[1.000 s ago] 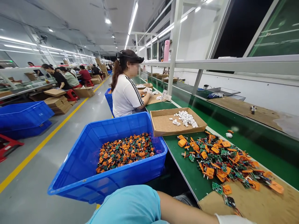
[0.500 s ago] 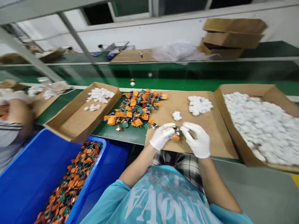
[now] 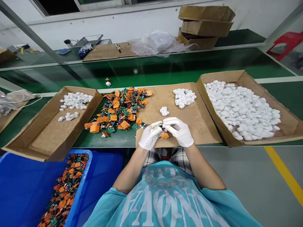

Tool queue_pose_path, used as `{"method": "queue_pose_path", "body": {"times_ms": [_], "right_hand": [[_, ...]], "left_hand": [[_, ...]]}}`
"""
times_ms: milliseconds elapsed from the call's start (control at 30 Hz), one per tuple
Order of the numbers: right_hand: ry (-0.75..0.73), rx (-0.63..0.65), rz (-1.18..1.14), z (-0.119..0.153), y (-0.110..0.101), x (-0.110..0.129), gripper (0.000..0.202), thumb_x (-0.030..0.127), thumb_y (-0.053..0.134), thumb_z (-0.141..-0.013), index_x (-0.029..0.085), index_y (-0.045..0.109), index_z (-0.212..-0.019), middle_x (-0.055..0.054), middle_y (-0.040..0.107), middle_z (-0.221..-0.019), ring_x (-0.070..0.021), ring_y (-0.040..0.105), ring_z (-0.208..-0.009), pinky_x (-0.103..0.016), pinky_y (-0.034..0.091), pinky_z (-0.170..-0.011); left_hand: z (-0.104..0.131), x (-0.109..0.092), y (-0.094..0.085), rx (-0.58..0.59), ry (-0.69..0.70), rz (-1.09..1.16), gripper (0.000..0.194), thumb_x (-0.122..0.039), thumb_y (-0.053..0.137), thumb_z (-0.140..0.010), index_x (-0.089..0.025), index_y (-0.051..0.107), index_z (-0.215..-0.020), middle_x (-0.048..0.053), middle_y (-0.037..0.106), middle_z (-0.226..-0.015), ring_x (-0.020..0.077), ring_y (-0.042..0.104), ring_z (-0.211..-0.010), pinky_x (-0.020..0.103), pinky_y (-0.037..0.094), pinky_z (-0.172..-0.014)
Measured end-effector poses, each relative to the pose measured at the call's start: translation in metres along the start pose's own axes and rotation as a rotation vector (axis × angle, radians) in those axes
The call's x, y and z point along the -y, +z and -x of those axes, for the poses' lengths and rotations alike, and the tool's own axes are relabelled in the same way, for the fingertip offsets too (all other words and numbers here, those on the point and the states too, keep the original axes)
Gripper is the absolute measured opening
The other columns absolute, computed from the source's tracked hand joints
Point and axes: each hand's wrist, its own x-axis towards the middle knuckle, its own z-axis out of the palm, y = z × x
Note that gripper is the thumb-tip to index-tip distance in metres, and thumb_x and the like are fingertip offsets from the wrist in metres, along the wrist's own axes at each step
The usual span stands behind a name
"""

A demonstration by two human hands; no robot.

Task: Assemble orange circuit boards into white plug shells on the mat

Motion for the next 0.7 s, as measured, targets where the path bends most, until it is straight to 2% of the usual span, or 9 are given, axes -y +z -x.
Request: {"method": "queue_pose_path", "body": {"times_ms": [167, 267, 467, 700], "right_hand": [[0.142, -0.110, -0.091, 0.001, 0.001, 0.000, 0.015, 0.033, 0.072, -0.078, 0.022, 0.068, -0.087, -0.005, 0.070, -0.095, -0.0181, 0.069, -0.090, -0.032, 0.058, -0.082], [0.107, -0.154, -0.029, 0.000, -0.001, 0.003, 0.016, 0.032, 0.072, -0.079, 0.023, 0.068, -0.091, -0.004, 0.070, -0.096, -0.0194, 0.069, -0.092, -0.035, 0.057, -0.085], [-0.014, -0.108, 0.152, -0.004, 0.002, 0.012, 0.011, 0.028, 0.068, -0.082, 0.026, 0.070, -0.092, -0.004, 0.072, -0.100, -0.0199, 0.068, -0.096, -0.038, 0.055, -0.093], [0.015, -0.128, 0.158, -0.002, 0.001, 0.005, 0.011, 0.029, 0.069, -0.082, 0.026, 0.071, -0.092, -0.003, 0.071, -0.100, -0.0199, 0.068, -0.097, -0.036, 0.055, -0.093]], "left_hand": [[0.001, -0.002, -0.002, 0.081, -0.068, 0.008, 0.041, -0.033, 0.087, -0.057, -0.013, 0.070, -0.089, 0.005, 0.072, -0.076, 0.0156, 0.068, -0.065, 0.025, 0.053, -0.064], [0.001, -0.002, -0.003, 0.081, -0.082, 0.010, 0.038, -0.035, 0.085, -0.060, -0.012, 0.070, -0.087, 0.005, 0.072, -0.075, 0.0176, 0.069, -0.067, 0.026, 0.054, -0.064], [0.001, -0.002, -0.001, 0.041, -0.106, 0.002, 0.041, -0.041, 0.084, -0.059, -0.013, 0.068, -0.084, 0.006, 0.071, -0.074, 0.0234, 0.070, -0.080, 0.032, 0.056, -0.073], [0.003, -0.005, 0.005, 0.030, -0.144, -0.013, 0.045, -0.049, 0.085, -0.054, -0.014, 0.067, -0.077, 0.006, 0.071, -0.074, 0.0254, 0.070, -0.085, 0.034, 0.058, -0.076]]}}
